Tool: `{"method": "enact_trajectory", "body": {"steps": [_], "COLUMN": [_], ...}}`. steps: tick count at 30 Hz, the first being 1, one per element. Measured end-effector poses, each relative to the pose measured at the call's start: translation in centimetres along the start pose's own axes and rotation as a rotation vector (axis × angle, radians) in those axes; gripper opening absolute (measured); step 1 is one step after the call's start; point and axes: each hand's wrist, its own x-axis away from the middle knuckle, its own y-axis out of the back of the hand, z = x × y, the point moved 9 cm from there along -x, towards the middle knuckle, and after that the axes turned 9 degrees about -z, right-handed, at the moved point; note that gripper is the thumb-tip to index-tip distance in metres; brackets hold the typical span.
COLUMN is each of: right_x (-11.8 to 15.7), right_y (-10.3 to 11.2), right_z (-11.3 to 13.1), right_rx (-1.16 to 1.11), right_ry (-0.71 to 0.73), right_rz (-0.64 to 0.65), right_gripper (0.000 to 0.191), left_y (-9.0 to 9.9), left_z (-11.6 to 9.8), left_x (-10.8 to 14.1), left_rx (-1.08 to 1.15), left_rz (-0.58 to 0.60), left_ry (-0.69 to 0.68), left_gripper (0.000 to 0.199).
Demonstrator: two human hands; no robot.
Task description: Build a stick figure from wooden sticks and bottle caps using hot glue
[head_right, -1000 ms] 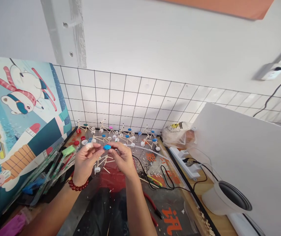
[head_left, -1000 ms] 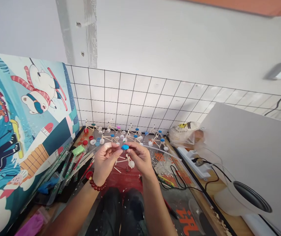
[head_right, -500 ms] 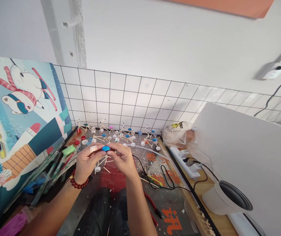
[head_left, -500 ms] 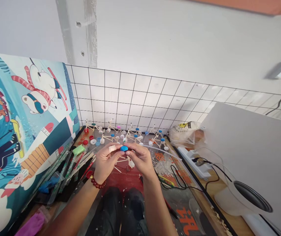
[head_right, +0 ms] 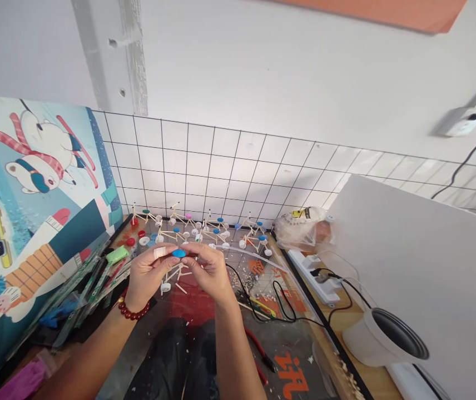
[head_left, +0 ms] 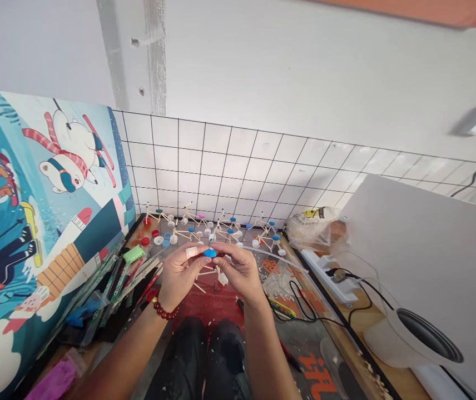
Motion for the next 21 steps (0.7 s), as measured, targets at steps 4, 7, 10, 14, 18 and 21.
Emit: {"method": "enact_trajectory", "body": {"steps": [4,7,10,14,18,21], "right_x": [-0.1,0.0,0.2,0.5,0.5,0.5], "right_y": [-0.3,-0.5,-0.6,-0.7,-0.6,-0.7], "right_z": [1.2,2.0,2.3,2.0,2.0,2.2], "right_rx": [0.085,0.120,0.136,0.137,0.154,0.174], "right_ry": [0.117,0.209,0.282,0.289,0.281,0.296], "right_rz": [0.040,0.052,0.065,0.088,0.084,0.086], "right_gripper": [0.036,0.055,0.060,0.063,0.061,0.059], "left_y": [0.0,-0.2,-0.7,-1.2,-1.3,-1.3], "left_z": [0.0,0.1,0.1,0.0,0.3,0.8], "left_x": [0.0,-0.1,0.0,0.1,0.3,0.4], "left_rx": [0.016,0.019,0.016,0.001,-0.007,0.004], "left_rz": [-0.007,0.014,0.077,0.139,0.148,0.148], "left_ry": [0.021,0.058,0.093,0.134,0.204,0.253], "left_gripper": [0.013,0.014,0.014,0.013,0.017,0.019]}}
